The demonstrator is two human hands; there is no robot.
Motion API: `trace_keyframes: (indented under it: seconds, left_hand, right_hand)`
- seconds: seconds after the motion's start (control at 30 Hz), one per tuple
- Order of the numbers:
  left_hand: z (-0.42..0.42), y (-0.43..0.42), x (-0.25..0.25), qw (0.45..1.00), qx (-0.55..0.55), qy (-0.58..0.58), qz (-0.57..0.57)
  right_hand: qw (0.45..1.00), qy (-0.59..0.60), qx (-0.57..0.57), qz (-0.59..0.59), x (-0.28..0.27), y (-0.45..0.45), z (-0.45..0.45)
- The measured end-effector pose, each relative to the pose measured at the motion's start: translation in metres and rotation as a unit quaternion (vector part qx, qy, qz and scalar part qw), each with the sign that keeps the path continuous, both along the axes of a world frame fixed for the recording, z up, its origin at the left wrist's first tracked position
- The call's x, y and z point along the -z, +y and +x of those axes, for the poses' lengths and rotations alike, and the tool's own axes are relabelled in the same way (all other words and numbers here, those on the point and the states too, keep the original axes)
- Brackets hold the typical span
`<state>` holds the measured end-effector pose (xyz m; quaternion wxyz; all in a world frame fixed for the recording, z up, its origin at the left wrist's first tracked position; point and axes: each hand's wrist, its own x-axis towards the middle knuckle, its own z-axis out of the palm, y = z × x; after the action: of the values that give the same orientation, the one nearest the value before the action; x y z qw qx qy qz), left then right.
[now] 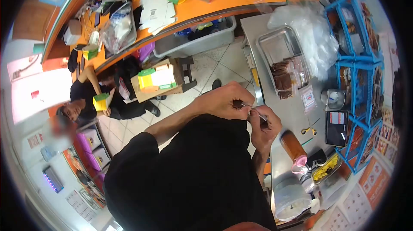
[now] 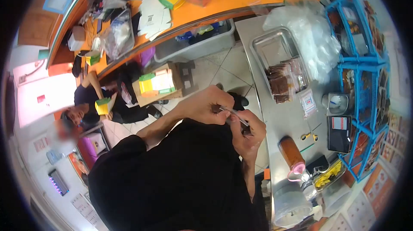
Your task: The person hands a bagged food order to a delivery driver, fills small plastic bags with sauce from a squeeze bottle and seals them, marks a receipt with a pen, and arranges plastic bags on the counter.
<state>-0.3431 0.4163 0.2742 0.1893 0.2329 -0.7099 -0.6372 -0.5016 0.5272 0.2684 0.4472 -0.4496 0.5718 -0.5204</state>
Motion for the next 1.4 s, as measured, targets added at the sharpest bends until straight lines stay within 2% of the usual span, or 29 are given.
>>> trace_keyframes:
  seconds: [0.07,0.1,0.13,0.2,0.23,0.3,0.4,0.47,0.53,0.67,0.77,0.9,0.97,1.0,1.07,1.13,1.2,1.23,1.33,1.4]
  left_hand:
    - [0.02,0.003,0.005,0.996,-0.034,0.05,-0.068]
    - [0.032,0.004,0.002,0.996,-0.037,0.014,-0.079]
    - [0.041,0.004,0.0,0.995,-0.041,0.016,-0.086]
    - [0.061,0.003,0.001,0.996,-0.023,0.03,-0.076]
    - [0.067,0.003,0.002,0.997,-0.011,0.041,-0.072]
    - [0.08,0.004,0.001,0.998,-0.058,0.008,-0.036]
    - [0.093,0.003,0.001,0.996,-0.087,-0.005,-0.019]
    - [0.095,0.006,0.003,0.994,-0.106,0.007,-0.015]
    - [0.094,0.006,0.0,0.987,-0.122,0.065,-0.078]
    - [0.098,0.015,0.0,0.981,-0.139,0.114,-0.071]
    - [0.101,0.019,-0.003,0.986,-0.121,0.077,-0.081]
    - [0.1,0.019,-0.008,0.987,-0.105,0.032,-0.114]
    - [0.097,0.024,-0.01,0.987,-0.1,0.018,-0.126]
    - [0.09,0.026,-0.011,0.984,-0.133,0.04,-0.114]
    - [0.076,0.021,-0.005,0.98,-0.155,0.064,-0.111]
    - [0.061,0.026,0.012,0.994,-0.099,0.044,0.02]
    - [0.037,0.027,0.038,0.994,-0.077,0.07,0.025]
    - [0.023,0.026,0.046,0.996,-0.067,0.064,0.002]
    - [-0.019,0.019,0.068,0.997,-0.04,0.062,-0.018]
    - [-0.051,0.007,0.103,0.992,-0.031,0.026,0.12]
  right_hand:
    - [0.998,0.026,-0.053,0.007,-0.007,-0.01,0.014]
    - [0.994,0.048,-0.094,0.012,-0.011,-0.015,0.02]
    - [0.995,0.062,-0.08,0.021,-0.013,-0.018,0.027]
    - [0.991,0.036,-0.127,0.011,-0.016,-0.022,0.04]
    - [0.992,0.045,-0.114,0.016,-0.015,-0.019,0.044]
    - [0.994,-0.001,-0.087,0.066,-0.009,-0.015,0.053]
    - [0.997,-0.07,-0.033,0.027,-0.005,-0.015,0.068]
    - [0.995,-0.087,-0.038,0.038,-0.008,-0.015,0.075]
    - [0.997,-0.081,-0.004,-0.01,-0.011,-0.017,0.083]
    - [0.997,-0.058,-0.048,0.011,-0.016,-0.022,0.085]
    - [0.991,0.025,-0.128,0.019,-0.034,-0.028,0.086]
    - [0.988,0.029,-0.154,0.018,-0.026,-0.026,0.079]
    - [0.989,0.058,-0.133,-0.004,-0.019,-0.023,0.069]
    - [0.989,0.059,-0.132,-0.016,-0.008,-0.024,0.062]
    - [0.99,-0.04,-0.045,-0.131,0.014,-0.023,0.049]
    - [0.992,-0.078,-0.012,-0.1,0.018,-0.013,0.034]
    - [0.998,-0.053,0.031,0.024,0.02,0.002,0.011]
    - [0.997,0.0,0.065,0.035,0.023,0.005,0.002]
    - [0.989,-0.018,0.142,0.048,0.028,0.009,-0.026]
    - [0.977,0.038,0.198,0.067,0.055,0.008,-0.057]
